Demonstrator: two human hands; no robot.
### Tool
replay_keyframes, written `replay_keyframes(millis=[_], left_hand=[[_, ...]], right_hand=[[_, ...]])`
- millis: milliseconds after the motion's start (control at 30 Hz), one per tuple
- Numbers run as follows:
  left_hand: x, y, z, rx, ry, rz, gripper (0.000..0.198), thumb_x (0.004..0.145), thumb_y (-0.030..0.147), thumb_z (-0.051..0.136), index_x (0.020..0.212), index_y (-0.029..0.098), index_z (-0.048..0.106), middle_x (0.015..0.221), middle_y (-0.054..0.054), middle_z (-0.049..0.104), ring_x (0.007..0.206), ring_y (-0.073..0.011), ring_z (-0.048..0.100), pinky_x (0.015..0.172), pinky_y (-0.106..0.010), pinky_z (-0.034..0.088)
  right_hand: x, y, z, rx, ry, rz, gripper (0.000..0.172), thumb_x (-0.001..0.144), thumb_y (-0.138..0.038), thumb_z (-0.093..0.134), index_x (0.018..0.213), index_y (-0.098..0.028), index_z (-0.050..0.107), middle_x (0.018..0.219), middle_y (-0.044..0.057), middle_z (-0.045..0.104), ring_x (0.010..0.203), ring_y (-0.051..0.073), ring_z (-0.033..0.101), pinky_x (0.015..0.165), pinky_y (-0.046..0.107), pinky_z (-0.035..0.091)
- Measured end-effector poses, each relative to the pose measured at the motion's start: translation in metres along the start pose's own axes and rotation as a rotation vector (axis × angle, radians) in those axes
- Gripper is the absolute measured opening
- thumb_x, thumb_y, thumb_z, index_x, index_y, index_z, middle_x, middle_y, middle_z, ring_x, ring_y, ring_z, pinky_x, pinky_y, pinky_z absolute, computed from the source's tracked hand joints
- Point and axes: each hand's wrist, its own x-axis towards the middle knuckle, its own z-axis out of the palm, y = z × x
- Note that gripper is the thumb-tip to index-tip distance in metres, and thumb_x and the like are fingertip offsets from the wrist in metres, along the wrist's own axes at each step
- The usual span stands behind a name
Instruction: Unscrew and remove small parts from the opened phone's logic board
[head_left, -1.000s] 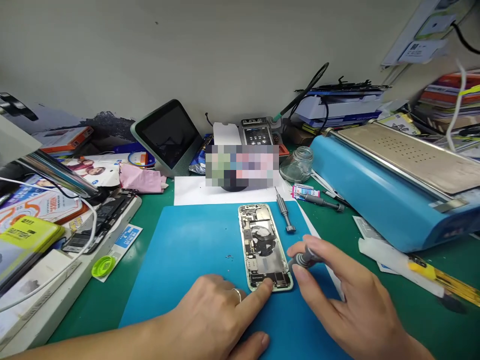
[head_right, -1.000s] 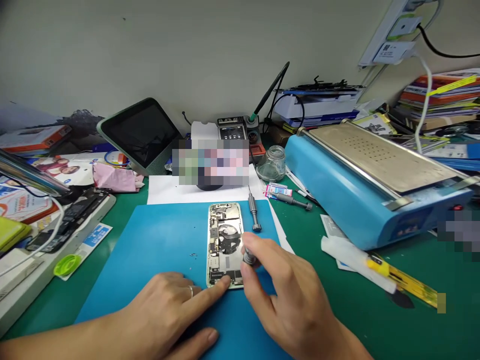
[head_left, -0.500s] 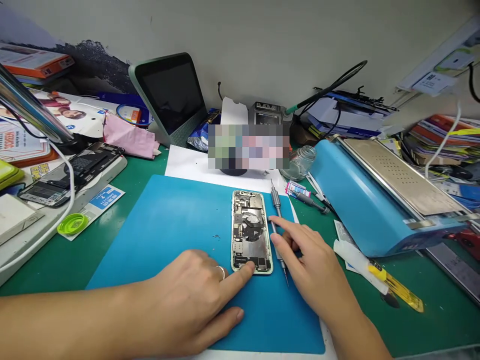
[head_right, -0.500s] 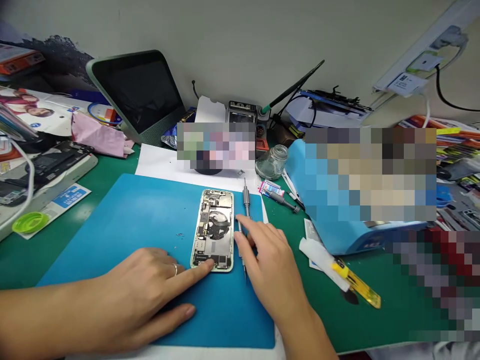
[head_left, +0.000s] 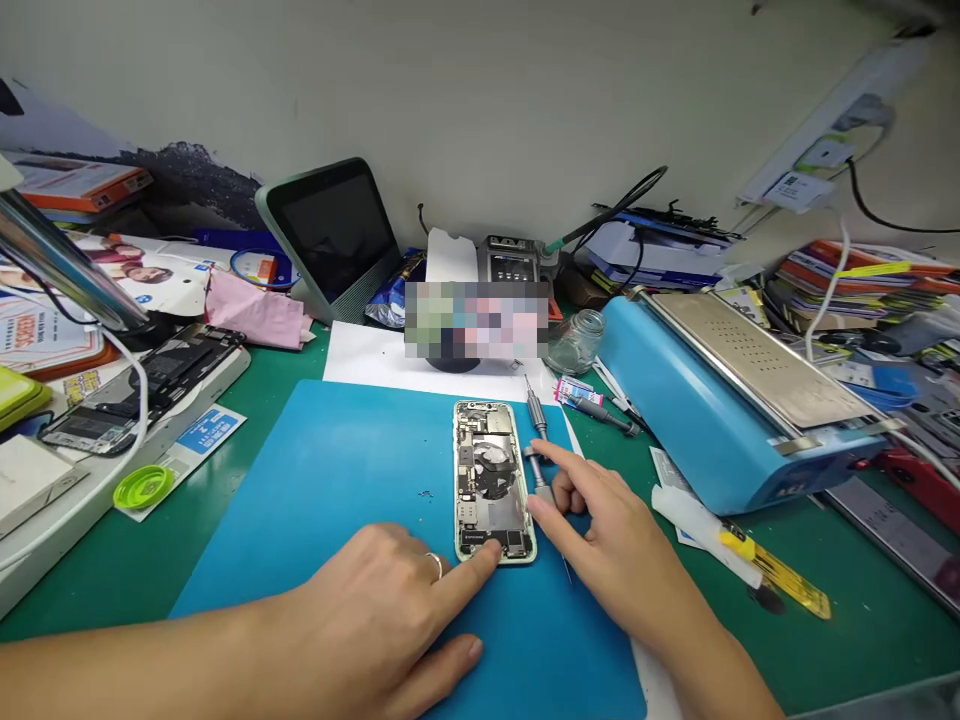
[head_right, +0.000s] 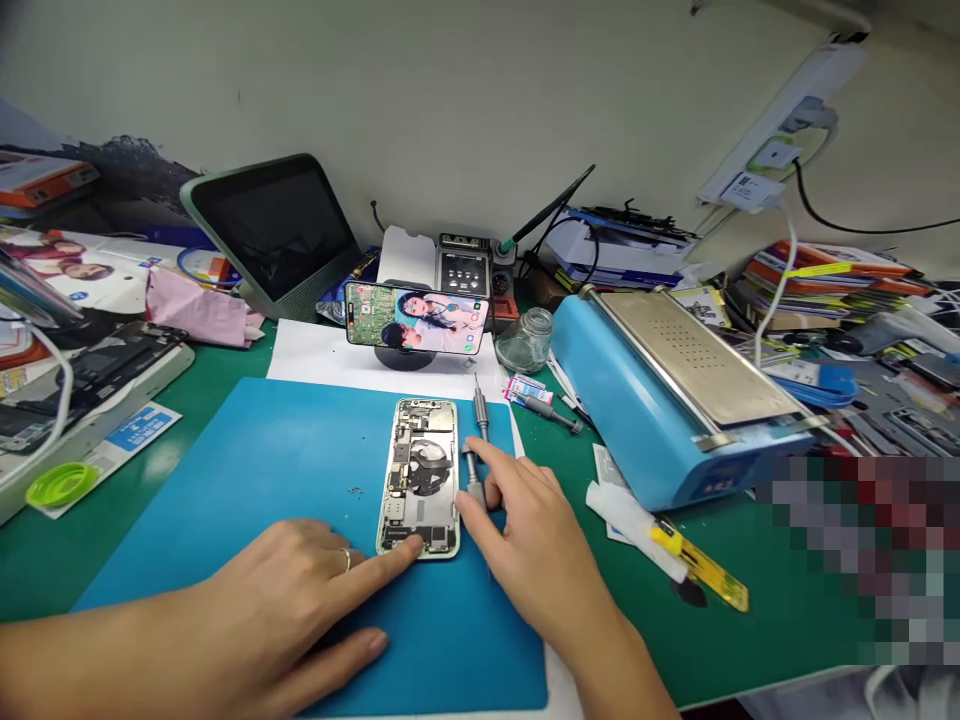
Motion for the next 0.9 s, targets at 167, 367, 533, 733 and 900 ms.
replay_keyframes(millis=[167,367,533,733,900], left_hand=[[0.000,-0.007,0.018,0.090,0.119,0.047,0.058,0.104,0.039,0.054,0.154,0.016,0.035,0.082,-0.001,0.075,0.059,-0.0227,0.071,0.053,-0.034,0.048],[0.004,-0.018,0.035,0.178,0.245,0.135,0.053,0.107,0.045,0.043,0.150,0.015,0.036,0.066,0.002,0.067,0.045,-0.0215,0.063,0.043,-0.034,0.036],[0.008,-0.018,0.035,0.255,0.336,0.159,0.050,0.114,0.046,0.017,0.146,0.015,0.040,0.058,0.005,0.062,0.040,-0.0182,0.059,0.040,-0.033,0.031],[0.010,-0.016,0.032,0.271,0.365,0.168,0.054,0.115,0.045,0.008,0.143,0.015,0.042,0.058,0.005,0.062,0.039,-0.0171,0.059,0.039,-0.034,0.032],[0.005,-0.024,0.040,0.246,0.358,0.196,0.049,0.118,0.049,0.023,0.149,0.015,0.041,0.059,0.008,0.063,0.042,-0.0123,0.062,0.040,-0.029,0.037]], right_hand=[[-0.008,0.004,-0.020,0.035,-0.100,0.003,0.038,0.105,-0.034,0.052,0.142,-0.031,0.057,0.081,-0.001,0.069,0.070,0.019,0.069,0.057,0.030,0.052],[-0.012,-0.005,-0.016,-0.118,-0.039,-0.058,0.047,0.090,-0.016,0.058,0.136,-0.024,0.061,0.091,0.005,0.073,0.083,0.025,0.073,0.064,0.032,0.056],[-0.011,0.002,-0.028,-0.001,-0.211,0.057,0.056,0.094,-0.019,0.052,0.149,-0.026,0.052,0.095,0.004,0.071,0.075,0.021,0.068,0.061,0.029,0.052],[-0.003,0.027,-0.067,-0.002,-0.230,-0.119,0.028,0.109,-0.034,0.047,0.119,-0.027,0.072,0.117,0.006,0.072,0.104,0.023,0.070,0.084,0.034,0.056],[0.006,0.039,-0.062,-0.449,-0.170,-0.520,0.030,0.102,-0.002,0.046,0.108,-0.020,0.070,0.093,0.005,0.072,0.088,0.021,0.067,0.100,0.045,0.053]])
